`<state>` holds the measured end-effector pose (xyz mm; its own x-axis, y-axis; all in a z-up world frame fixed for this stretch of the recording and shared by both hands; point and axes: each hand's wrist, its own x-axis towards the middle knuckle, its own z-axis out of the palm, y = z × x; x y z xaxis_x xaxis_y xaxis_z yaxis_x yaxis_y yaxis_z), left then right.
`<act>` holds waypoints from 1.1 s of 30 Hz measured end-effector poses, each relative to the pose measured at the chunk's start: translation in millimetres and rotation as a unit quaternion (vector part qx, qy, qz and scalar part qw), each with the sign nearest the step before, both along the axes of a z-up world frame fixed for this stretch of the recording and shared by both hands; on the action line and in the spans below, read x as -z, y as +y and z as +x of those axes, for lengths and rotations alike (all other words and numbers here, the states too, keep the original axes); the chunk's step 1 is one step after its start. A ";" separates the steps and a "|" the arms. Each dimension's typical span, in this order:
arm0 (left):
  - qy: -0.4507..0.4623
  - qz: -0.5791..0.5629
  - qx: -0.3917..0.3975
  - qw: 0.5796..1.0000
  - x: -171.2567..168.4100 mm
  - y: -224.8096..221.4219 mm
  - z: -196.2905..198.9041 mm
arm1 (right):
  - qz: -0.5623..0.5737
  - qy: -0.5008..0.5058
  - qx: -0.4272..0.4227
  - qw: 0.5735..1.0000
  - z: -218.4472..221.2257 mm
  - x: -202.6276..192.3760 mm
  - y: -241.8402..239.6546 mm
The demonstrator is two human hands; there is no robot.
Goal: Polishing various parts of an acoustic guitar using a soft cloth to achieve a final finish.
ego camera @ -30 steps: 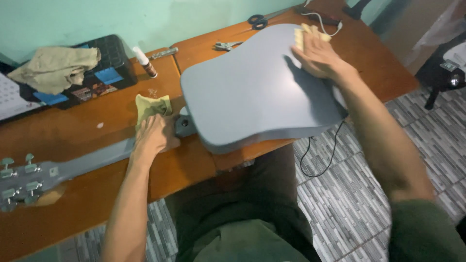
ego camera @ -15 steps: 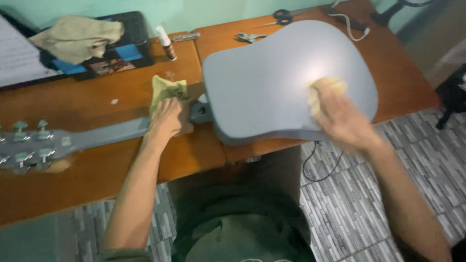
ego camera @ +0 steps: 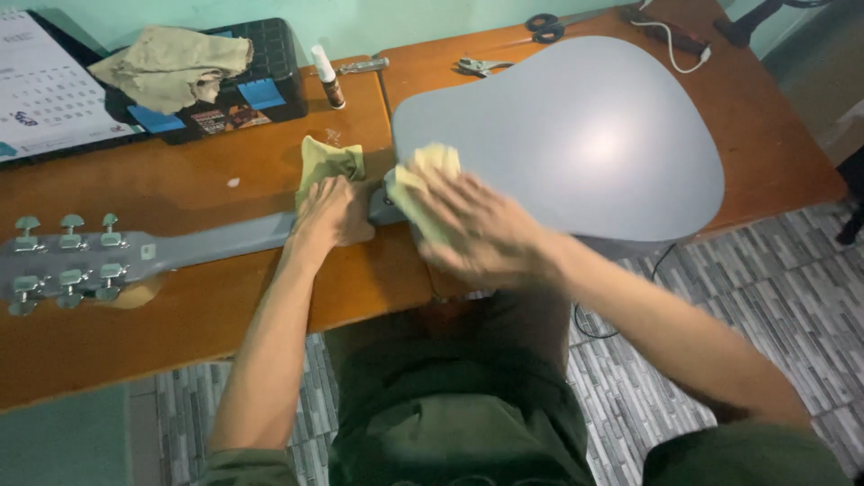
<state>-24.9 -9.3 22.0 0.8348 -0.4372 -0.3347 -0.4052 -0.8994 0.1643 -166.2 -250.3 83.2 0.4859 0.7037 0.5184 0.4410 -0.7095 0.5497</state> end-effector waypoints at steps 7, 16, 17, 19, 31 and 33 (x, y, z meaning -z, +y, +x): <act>0.029 -0.051 -0.044 0.997 95.7 21.5 51.9 | 0.153 0.299 0.194 0.922 -20.7 4.2 -103.0; -0.003 0.020 -0.026 0.999 -39.6 -9.6 -25.9 | 0.010 0.157 0.094 0.983 65.5 36.5 -28.2; -0.025 0.075 0.026 0.997 -63.6 -22.4 -38.7 | 0.015 0.095 0.108 0.990 25.9 22.3 5.3; 0.006 0.033 -0.007 0.999 25.8 -1.3 18.3 | 0.060 0.230 0.118 0.964 -25.4 -4.6 -4.4; 0.009 -0.028 -0.012 0.999 -31.4 -11.6 -18.8 | 0.342 0.406 0.315 0.787 50.1 -17.1 -172.6; 0.001 -0.017 0.007 1.000 -33.5 -13.5 -21.4 | 0.333 0.385 0.294 0.809 80.1 28.3 -152.5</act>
<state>-46.3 -22.8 55.4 0.8279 -0.4604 -0.3205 -0.4179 -0.8873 0.1952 -86.1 -402.8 54.9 0.9943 -0.0783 0.0722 -0.0515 -0.9466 -0.3184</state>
